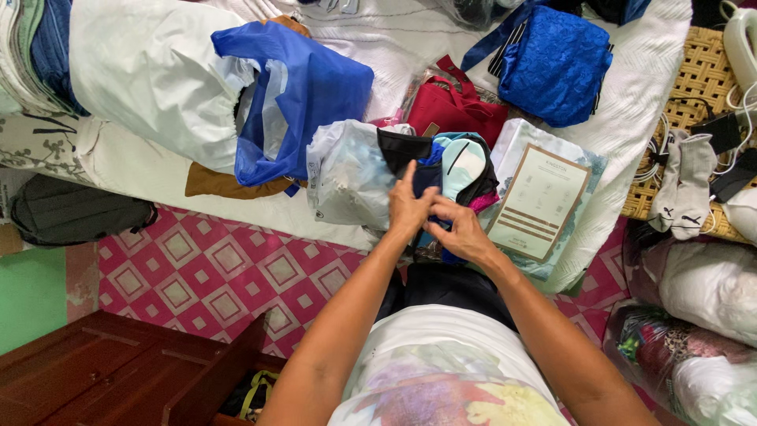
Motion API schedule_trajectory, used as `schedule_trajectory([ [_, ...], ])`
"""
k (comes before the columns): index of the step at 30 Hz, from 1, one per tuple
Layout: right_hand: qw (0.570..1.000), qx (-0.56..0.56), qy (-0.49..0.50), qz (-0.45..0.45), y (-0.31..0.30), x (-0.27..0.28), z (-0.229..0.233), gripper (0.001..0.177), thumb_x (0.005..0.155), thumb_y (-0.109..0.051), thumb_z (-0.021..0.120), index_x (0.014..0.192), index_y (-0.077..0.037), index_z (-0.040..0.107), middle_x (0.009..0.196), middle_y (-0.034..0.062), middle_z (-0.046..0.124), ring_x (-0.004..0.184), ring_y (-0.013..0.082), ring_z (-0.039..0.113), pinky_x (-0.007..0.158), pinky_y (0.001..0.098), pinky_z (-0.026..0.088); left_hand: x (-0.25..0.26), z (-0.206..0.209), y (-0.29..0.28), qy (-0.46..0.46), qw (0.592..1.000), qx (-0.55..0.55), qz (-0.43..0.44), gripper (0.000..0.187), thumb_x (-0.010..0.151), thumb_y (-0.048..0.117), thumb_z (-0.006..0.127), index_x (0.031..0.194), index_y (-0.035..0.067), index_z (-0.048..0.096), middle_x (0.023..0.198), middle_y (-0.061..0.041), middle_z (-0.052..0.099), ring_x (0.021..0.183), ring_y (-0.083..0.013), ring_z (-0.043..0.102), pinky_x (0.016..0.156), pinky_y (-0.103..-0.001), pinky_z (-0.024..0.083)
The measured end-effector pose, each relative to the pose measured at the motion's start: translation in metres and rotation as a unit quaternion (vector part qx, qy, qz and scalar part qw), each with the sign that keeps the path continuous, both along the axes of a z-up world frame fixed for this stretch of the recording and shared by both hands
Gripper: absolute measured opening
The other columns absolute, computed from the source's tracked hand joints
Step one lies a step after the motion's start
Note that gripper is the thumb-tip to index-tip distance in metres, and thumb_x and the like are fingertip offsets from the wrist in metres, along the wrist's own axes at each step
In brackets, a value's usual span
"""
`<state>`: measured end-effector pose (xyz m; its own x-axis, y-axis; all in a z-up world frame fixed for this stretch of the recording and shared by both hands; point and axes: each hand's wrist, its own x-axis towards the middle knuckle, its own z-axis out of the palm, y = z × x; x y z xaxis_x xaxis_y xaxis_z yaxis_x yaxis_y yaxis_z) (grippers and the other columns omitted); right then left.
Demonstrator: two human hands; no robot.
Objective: The person sorts and folds various clothing items and accessories on a bed by hand, then packs them into pouches and bags.
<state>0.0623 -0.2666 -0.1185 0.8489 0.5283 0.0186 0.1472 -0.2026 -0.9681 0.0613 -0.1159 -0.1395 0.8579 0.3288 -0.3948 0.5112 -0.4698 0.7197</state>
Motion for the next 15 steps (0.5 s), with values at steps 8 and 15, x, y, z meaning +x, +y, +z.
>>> schedule_trajectory([
  [8, 0.940, -0.196, 0.099, -0.261, -0.045, 0.018, -0.030, 0.020, 0.084, -0.017, 0.071, 0.101, -0.007, 0.071, 0.087, 0.0065, 0.071, 0.073, 0.0133, 0.064, 0.072, 0.0297, 0.054, 0.005, 0.027, 0.020, 0.011, 0.998, 0.005, 0.061, 0.067, 0.074, 0.008, 0.069, 0.138, 0.019, 0.053, 0.078, -0.021, 0.063, 0.070, -0.0346, 0.063, 0.075, -0.038, 0.051],
  [15, 0.925, -0.200, 0.152, -0.284, -0.035, 0.047, -0.047, 0.044, 0.074, -0.026, 0.080, 0.110, -0.006, 0.067, 0.084, 0.0063, 0.068, 0.069, 0.0141, 0.064, 0.067, 0.0293, 0.053, -0.001, 0.005, 0.028, -0.117, 0.989, -0.051, 0.067, 0.049, 0.075, 0.010, 0.071, 0.123, 0.016, 0.065, 0.101, -0.012, 0.074, 0.087, -0.0198, 0.072, 0.081, -0.030, 0.054],
])
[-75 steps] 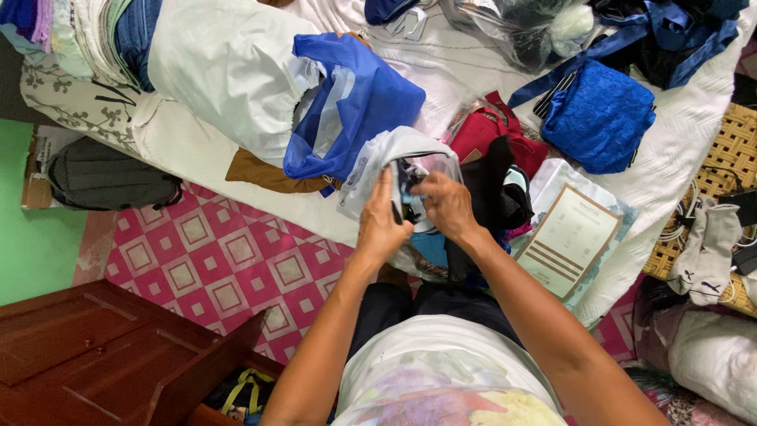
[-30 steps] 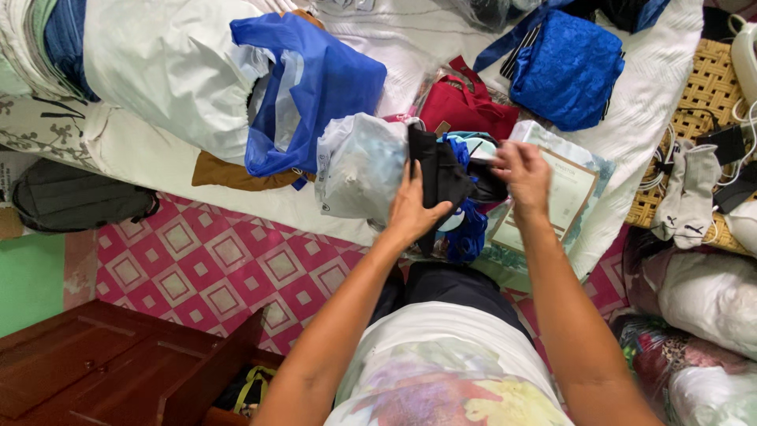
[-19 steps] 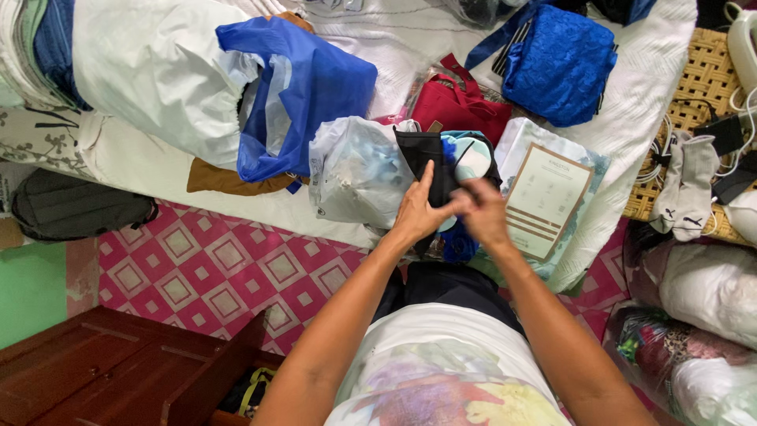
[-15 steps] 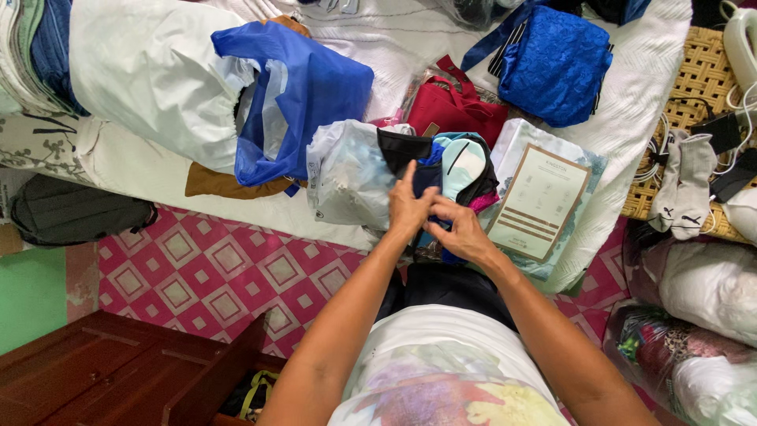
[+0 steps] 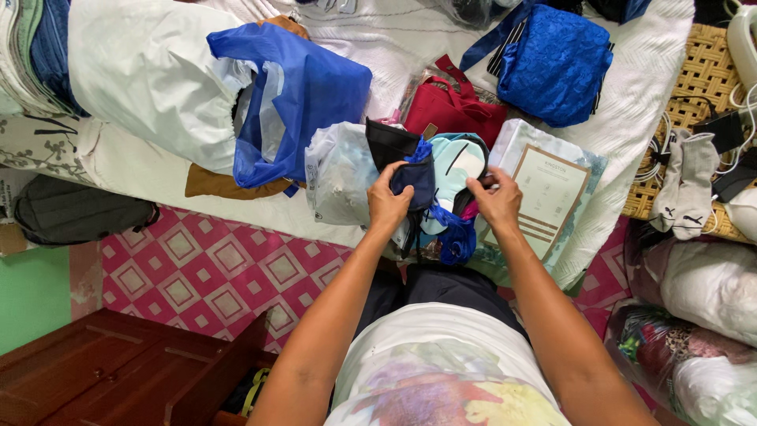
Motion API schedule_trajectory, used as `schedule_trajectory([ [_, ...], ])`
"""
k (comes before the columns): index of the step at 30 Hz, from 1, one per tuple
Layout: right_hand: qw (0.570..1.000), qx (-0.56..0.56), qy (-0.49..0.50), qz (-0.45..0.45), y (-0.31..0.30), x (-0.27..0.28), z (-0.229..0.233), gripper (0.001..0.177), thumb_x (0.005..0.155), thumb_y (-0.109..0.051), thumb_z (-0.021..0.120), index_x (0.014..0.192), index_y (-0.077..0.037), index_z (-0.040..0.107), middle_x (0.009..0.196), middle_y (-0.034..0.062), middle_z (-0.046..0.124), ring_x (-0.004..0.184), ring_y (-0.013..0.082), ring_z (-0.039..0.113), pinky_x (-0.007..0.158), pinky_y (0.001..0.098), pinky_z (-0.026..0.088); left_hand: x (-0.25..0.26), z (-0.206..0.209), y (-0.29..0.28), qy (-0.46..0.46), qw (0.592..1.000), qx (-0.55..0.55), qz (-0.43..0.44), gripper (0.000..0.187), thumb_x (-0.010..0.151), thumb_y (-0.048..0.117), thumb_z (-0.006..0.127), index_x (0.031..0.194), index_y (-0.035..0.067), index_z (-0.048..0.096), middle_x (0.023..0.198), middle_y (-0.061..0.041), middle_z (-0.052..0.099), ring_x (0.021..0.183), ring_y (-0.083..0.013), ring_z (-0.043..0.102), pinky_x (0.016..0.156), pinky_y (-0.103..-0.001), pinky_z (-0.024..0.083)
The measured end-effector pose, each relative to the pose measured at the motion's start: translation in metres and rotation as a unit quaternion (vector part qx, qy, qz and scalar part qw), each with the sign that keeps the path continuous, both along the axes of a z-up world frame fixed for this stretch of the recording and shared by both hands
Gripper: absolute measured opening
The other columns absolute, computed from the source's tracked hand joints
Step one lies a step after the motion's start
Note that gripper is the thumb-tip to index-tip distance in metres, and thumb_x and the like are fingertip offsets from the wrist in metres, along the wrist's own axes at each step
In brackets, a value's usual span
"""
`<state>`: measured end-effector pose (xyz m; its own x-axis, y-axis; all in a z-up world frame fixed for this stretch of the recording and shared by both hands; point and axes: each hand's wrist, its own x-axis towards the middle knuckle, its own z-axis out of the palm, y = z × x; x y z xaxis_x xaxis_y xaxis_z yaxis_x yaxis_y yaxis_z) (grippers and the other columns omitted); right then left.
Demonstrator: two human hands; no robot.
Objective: The person sorts and folds various clothing items and accessories on a bed by hand, then packs them into pouches and bags.
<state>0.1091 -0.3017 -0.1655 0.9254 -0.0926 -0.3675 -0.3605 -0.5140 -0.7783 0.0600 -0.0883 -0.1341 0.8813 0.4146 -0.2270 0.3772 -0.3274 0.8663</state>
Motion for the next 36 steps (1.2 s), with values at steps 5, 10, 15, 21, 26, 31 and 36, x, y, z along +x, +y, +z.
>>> schedule_trajectory([
  [5, 0.998, -0.018, -0.042, 0.046, 0.006, -0.005, -0.008, 0.028, 0.078, -0.022, 0.080, 0.091, 0.000, 0.069, 0.087, 0.0100, 0.067, 0.073, 0.0158, 0.065, 0.071, 0.0305, 0.054, 0.000, -0.020, 0.010, 0.079, 0.968, -0.233, 0.050, 0.044, 0.101, 0.041, 0.060, 0.125, 0.007, 0.074, 0.115, -0.010, 0.077, 0.105, -0.0154, 0.066, 0.092, -0.026, 0.049],
  [10, 0.996, 0.073, 0.041, -0.008, 0.003, -0.007, -0.011, 0.014, 0.083, -0.014, 0.070, 0.092, -0.004, 0.067, 0.087, 0.0072, 0.073, 0.077, 0.0110, 0.067, 0.074, 0.0273, 0.054, 0.001, 0.012, 0.007, 0.100, 0.991, -0.094, -0.003, 0.074, 0.070, 0.043, 0.074, 0.133, 0.007, 0.059, 0.115, -0.015, 0.069, 0.104, -0.0203, 0.067, 0.092, -0.031, 0.050],
  [15, 0.983, 0.176, 0.039, 0.039, 0.016, -0.014, 0.005, 0.030, 0.083, -0.007, 0.069, 0.112, -0.003, 0.064, 0.101, 0.0104, 0.071, 0.090, 0.0150, 0.066, 0.081, 0.0284, 0.054, 0.006, 0.027, -0.003, 0.101, 0.991, -0.065, -0.060, 0.093, 0.065, 0.046, 0.082, 0.139, 0.005, 0.045, 0.121, -0.021, 0.063, 0.109, -0.0251, 0.063, 0.092, -0.035, 0.049],
  [21, 0.943, 0.174, -0.075, 0.275, 0.046, -0.038, 0.056, 0.060, 0.075, 0.001, 0.063, 0.134, -0.006, 0.051, 0.141, 0.0146, 0.046, 0.120, 0.0296, 0.053, 0.084, 0.0362, 0.051, 0.012, 0.003, -0.013, 0.135, 0.991, -0.004, -0.013, 0.081, 0.064, 0.040, 0.084, 0.132, 0.013, 0.051, 0.109, -0.020, 0.067, 0.100, -0.0299, 0.066, 0.086, -0.038, 0.051],
  [26, 0.937, 0.165, -0.059, 0.304, 0.039, -0.028, 0.059, 0.040, 0.075, -0.001, 0.061, 0.114, -0.008, 0.069, 0.131, 0.0114, 0.060, 0.109, 0.0228, 0.063, 0.081, 0.0330, 0.055, 0.011, -0.011, -0.005, 0.143, 0.987, 0.065, 0.038, 0.046, 0.069, 0.025, 0.077, 0.114, 0.018, 0.068, 0.097, -0.014, 0.074, 0.090, -0.0287, 0.071, 0.082, -0.038, 0.055],
  [31, 0.990, 0.088, -0.094, -0.054, 0.036, -0.002, 0.071, 0.010, 0.095, -0.010, 0.062, 0.098, -0.005, 0.070, 0.086, 0.0055, 0.068, 0.073, 0.0153, 0.059, 0.065, 0.0287, 0.048, 0.010, 0.007, -0.003, 0.063, 0.995, -0.047, -0.066, 0.060, 0.063, 0.029, 0.090, 0.116, 0.013, 0.067, 0.103, -0.017, 0.071, 0.096, -0.0259, 0.069, 0.084, -0.036, 0.052],
  [36, 0.943, 0.011, -0.328, 0.048, 0.030, 0.020, 0.094, 0.012, 0.094, -0.006, 0.063, 0.104, -0.001, 0.066, 0.099, 0.0119, 0.066, 0.088, 0.0219, 0.064, 0.076, 0.0297, 0.052, 0.012, 0.011, -0.007, 0.071, 0.996, -0.019, -0.043, 0.064, 0.061, 0.026, 0.086, 0.120, 0.014, 0.067, 0.104, -0.016, 0.072, 0.093, -0.0235, 0.071, 0.085, -0.034, 0.054],
])
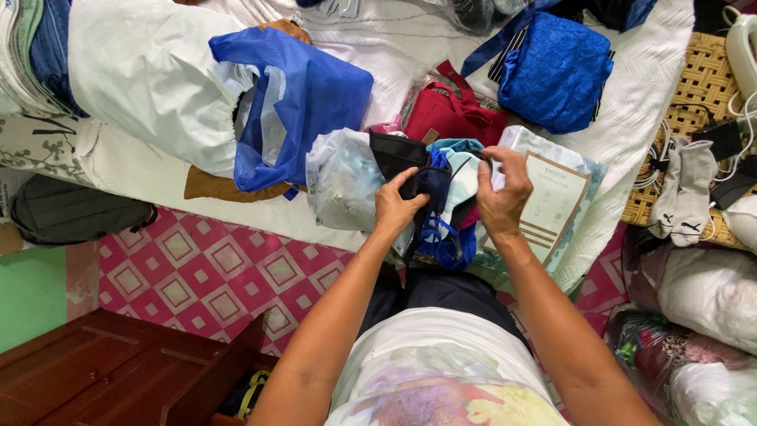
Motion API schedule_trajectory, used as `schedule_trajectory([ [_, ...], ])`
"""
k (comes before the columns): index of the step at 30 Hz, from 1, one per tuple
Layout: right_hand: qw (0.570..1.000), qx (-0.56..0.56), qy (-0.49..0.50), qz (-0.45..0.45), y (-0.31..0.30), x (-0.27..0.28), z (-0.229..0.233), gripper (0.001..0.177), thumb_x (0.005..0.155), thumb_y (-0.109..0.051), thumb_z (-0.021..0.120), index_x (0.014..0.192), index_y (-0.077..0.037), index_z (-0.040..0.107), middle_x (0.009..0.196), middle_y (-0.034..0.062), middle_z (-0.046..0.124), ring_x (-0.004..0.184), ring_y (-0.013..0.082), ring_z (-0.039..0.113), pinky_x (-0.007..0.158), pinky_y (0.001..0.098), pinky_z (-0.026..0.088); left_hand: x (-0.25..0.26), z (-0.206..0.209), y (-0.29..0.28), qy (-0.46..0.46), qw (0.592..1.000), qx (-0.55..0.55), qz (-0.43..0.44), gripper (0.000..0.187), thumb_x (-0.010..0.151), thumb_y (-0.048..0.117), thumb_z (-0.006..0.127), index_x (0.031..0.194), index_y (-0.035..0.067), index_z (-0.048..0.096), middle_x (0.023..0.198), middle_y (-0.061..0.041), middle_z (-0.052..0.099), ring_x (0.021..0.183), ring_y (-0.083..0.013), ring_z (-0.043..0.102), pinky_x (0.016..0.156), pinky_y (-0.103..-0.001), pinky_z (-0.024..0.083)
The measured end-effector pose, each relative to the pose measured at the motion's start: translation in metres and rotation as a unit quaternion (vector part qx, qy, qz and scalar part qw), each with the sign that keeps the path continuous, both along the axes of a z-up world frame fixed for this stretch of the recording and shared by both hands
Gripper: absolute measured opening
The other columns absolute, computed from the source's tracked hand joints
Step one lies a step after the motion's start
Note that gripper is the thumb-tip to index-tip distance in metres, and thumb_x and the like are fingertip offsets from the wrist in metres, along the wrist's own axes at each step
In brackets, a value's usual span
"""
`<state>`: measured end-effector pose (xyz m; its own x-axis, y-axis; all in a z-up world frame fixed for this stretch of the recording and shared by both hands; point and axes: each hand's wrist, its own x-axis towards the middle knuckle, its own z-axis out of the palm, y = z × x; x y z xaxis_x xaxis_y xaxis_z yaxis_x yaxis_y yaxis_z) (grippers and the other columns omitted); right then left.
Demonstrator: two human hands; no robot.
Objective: The person sorts and folds various clothing items and accessories on a bed by hand, then packs them into pouches and bags.
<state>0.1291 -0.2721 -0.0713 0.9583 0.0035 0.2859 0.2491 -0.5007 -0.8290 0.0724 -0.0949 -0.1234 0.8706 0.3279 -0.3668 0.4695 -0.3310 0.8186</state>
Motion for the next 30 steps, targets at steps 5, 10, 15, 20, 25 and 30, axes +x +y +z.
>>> schedule_trajectory([
  [5, 0.966, 0.038, 0.245, 0.067, 0.018, 0.015, -0.017, 0.017, 0.092, -0.015, 0.064, 0.106, -0.008, 0.070, 0.095, 0.0074, 0.072, 0.083, 0.0193, 0.071, 0.074, 0.0312, 0.055, -0.004, 0.004, 0.003, 0.028, 1.000, -0.003, -0.008, 0.071, 0.057, 0.020, 0.081, 0.126, 0.016, 0.065, 0.101, -0.016, 0.074, 0.088, -0.0229, 0.073, 0.084, -0.032, 0.055],
  [10, 0.935, -0.202, 0.147, 0.251, 0.016, 0.034, -0.040, 0.040, 0.067, -0.012, 0.078, 0.107, -0.008, 0.073, 0.088, 0.0127, 0.069, 0.081, 0.0315, 0.065, 0.074, 0.0414, 0.052, -0.009, 0.006, 0.001, 0.019, 0.993, 0.052, -0.101, 0.102, 0.051, 0.020, 0.089, 0.142, 0.012, 0.044, 0.099, -0.024, 0.068, 0.096, -0.0349, 0.065, 0.088, -0.040, 0.050],
  [15, 0.924, -0.133, 0.264, 0.242, -0.023, 0.047, -0.040, 0.026, 0.074, -0.009, 0.078, 0.099, -0.008, 0.073, 0.093, 0.0054, 0.071, 0.081, 0.0210, 0.066, 0.073, 0.0362, 0.052, -0.003, 0.016, 0.005, 0.077, 0.990, 0.076, -0.089, 0.107, 0.054, 0.021, 0.087, 0.147, 0.016, 0.035, 0.102, -0.023, 0.065, 0.100, -0.0364, 0.061, 0.091, -0.041, 0.048],
  [20, 0.806, 0.375, 0.376, 0.260, -0.059, 0.053, 0.007, 0.017, 0.092, -0.002, 0.064, 0.109, -0.003, 0.060, 0.106, 0.0105, 0.066, 0.099, 0.0186, 0.066, 0.095, 0.0393, 0.053, 0.008, 0.060, -0.002, 0.157, 0.980, 0.077, -0.099, 0.102, 0.056, 0.023, 0.085, 0.147, 0.023, 0.039, 0.118, -0.023, 0.058, 0.113, -0.0355, 0.054, 0.096, -0.043, 0.044],
  [25, 0.725, 0.483, 0.408, 0.272, -0.053, 0.046, 0.059, 0.024, 0.096, -0.005, 0.052, 0.120, -0.004, 0.049, 0.116, 0.0155, 0.065, 0.105, 0.0239, 0.067, 0.099, 0.0473, 0.051, 0.012, 0.108, -0.012, -0.035, 0.976, 0.181, -0.117, 0.071, 0.068, 0.021, 0.081, 0.132, 0.015, 0.053, 0.152, -0.019, 0.035, 0.131, -0.0380, 0.044, 0.103, -0.045, 0.041],
  [30, 0.641, 0.595, 0.419, 0.246, -0.047, 0.032, 0.070, 0.033, 0.092, -0.009, 0.053, 0.123, 0.000, 0.052, 0.112, 0.0170, 0.065, 0.103, 0.0242, 0.067, 0.101, 0.0419, 0.050, 0.032, 0.103, -0.026, -0.186, 0.972, 0.005, -0.146, 0.051, 0.069, 0.017, 0.082, 0.114, 0.008, 0.061, 0.125, -0.019, 0.056, 0.112, -0.0303, 0.057, 0.094, -0.039, 0.048],
])
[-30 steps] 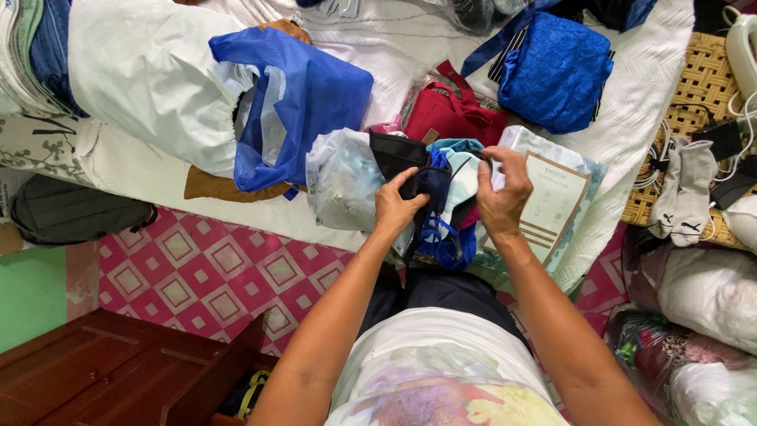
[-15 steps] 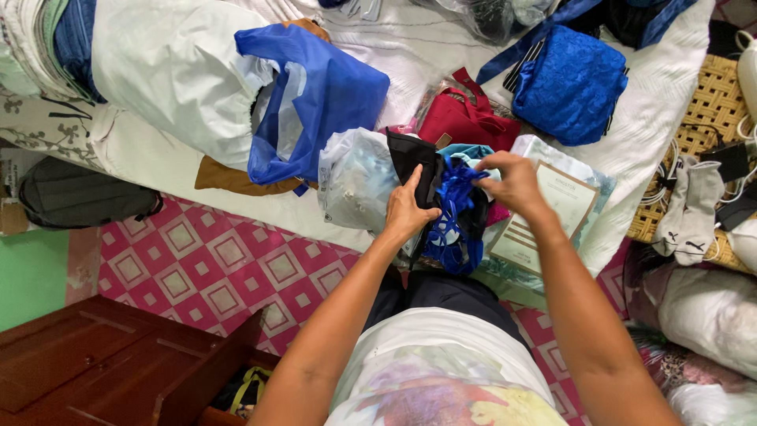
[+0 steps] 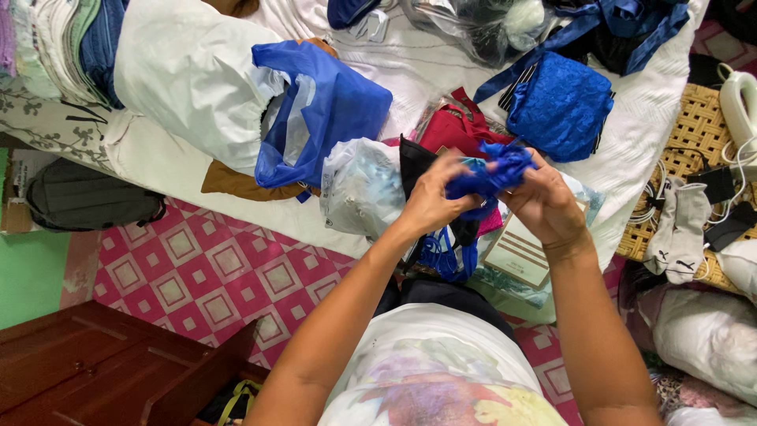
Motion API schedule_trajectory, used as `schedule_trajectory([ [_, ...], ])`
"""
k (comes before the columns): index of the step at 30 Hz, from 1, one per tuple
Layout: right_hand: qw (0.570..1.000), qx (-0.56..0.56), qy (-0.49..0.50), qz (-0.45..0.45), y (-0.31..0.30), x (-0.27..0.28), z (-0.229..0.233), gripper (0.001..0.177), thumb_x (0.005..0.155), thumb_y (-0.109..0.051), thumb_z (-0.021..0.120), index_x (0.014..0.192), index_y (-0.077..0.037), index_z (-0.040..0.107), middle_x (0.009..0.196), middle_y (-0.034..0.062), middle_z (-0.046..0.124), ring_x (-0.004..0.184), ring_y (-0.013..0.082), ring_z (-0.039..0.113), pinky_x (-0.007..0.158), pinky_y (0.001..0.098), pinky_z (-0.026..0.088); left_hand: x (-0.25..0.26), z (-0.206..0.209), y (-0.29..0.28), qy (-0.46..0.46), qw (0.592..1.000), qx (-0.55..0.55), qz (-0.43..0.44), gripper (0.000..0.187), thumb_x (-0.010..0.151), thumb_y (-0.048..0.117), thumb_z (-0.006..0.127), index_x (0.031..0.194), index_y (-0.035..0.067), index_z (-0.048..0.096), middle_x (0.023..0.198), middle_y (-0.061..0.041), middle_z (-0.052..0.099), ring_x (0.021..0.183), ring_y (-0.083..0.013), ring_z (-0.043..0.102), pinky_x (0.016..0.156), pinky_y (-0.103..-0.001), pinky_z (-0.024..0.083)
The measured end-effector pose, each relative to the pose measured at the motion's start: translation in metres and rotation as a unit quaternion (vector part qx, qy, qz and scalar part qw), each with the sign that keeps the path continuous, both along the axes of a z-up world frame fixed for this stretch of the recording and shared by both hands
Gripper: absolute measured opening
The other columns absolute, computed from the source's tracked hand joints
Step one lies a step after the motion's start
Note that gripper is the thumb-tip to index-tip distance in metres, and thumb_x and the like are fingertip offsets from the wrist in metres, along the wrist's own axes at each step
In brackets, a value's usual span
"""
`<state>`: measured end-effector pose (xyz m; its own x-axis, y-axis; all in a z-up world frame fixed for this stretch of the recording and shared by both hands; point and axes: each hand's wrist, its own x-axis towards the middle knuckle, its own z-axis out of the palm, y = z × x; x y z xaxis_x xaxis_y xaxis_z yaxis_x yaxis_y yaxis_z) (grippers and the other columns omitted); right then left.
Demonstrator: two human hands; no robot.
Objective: The person sorts and folds various clothing items and accessories on a bed by hand, then packs them into pouches and bags.
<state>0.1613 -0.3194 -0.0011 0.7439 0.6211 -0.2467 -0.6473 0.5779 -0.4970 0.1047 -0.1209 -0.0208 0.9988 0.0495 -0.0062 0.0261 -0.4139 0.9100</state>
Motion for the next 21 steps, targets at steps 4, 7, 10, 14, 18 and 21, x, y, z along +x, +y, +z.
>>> schedule_trajectory([
  [4, 0.997, -0.041, -0.052, -0.041, -0.015, -0.002, -0.014, 0.033, 0.098, 0.002, 0.060, 0.129, -0.003, 0.053, 0.114, 0.0098, 0.064, 0.103, 0.0177, 0.063, 0.100, 0.0365, 0.048, 0.003, 0.000, 0.002, 0.078, 0.954, -0.287, 0.025, 0.022, 0.076, 0.013, 0.075, 0.092, 0.007, 0.061, 0.086, -0.001, 0.065, 0.079, -0.0057, 0.061, 0.073, -0.024, 0.052],
  [7, 0.980, -0.162, -0.052, -0.105, -0.027, -0.004, -0.017, 0.020, 0.097, -0.002, 0.062, 0.116, -0.005, 0.056, 0.107, 0.0073, 0.065, 0.096, 0.0159, 0.062, 0.089, 0.0311, 0.050, -0.005, 0.020, 0.020, 0.084, 0.985, -0.072, 0.132, 0.015, 0.073, 0.007, 0.074, 0.084, 0.006, 0.064, 0.067, -0.002, 0.058, 0.062, -0.0078, 0.051, 0.058, -0.026, 0.044],
  [10, 0.977, -0.146, -0.010, -0.158, -0.033, -0.005, -0.021, 0.017, 0.092, -0.006, 0.061, 0.106, -0.014, 0.057, 0.100, 0.0009, 0.066, 0.090, 0.0123, 0.064, 0.084, 0.0279, 0.054, -0.007, 0.033, 0.028, 0.019, 0.990, -0.016, 0.140, 0.014, 0.074, 0.007, 0.076, 0.079, 0.007, 0.063, 0.069, 0.001, 0.062, 0.062, -0.0078, 0.052, 0.058, -0.024, 0.044],
  [14, 0.968, -0.015, 0.119, -0.220, -0.065, 0.003, -0.046, 0.010, 0.097, -0.007, 0.060, 0.106, -0.013, 0.061, 0.094, 0.0018, 0.065, 0.084, 0.0138, 0.064, 0.068, 0.0279, 0.056, -0.013, 0.023, 0.057, -0.005, 0.984, 0.025, 0.175, 0.015, 0.074, 0.008, 0.077, 0.077, 0.008, 0.063, 0.072, 0.004, 0.065, 0.065, -0.0062, 0.058, 0.060, -0.023, 0.046],
  [18, 0.965, 0.101, 0.119, -0.209, -0.108, 0.009, -0.078, 0.009, 0.106, -0.007, 0.059, 0.114, -0.008, 0.063, 0.100, 0.0075, 0.067, 0.080, 0.0161, 0.062, 0.058, 0.0274, 0.052, -0.025, 0.001, 0.101, -0.071, 0.956, -0.009, 0.284, 0.017, 0.080, 0.009, 0.078, 0.084, 0.007, 0.061, 0.080, 0.002, 0.064, 0.073, -0.0073, 0.058, 0.068, -0.023, 0.048],
  [21, 0.950, 0.032, 0.135, -0.281, -0.126, 0.011, -0.084, 0.017, 0.104, -0.003, 0.057, 0.117, -0.008, 0.067, 0.106, 0.0092, 0.069, 0.096, 0.0188, 0.066, 0.068, 0.0284, 0.055, -0.038, -0.008, 0.131, -0.034, 0.933, -0.109, 0.340, 0.013, 0.084, 0.008, 0.074, 0.090, 0.006, 0.062, 0.084, 0.002, 0.061, 0.077, -0.0064, 0.055, 0.067, -0.022, 0.043],
])
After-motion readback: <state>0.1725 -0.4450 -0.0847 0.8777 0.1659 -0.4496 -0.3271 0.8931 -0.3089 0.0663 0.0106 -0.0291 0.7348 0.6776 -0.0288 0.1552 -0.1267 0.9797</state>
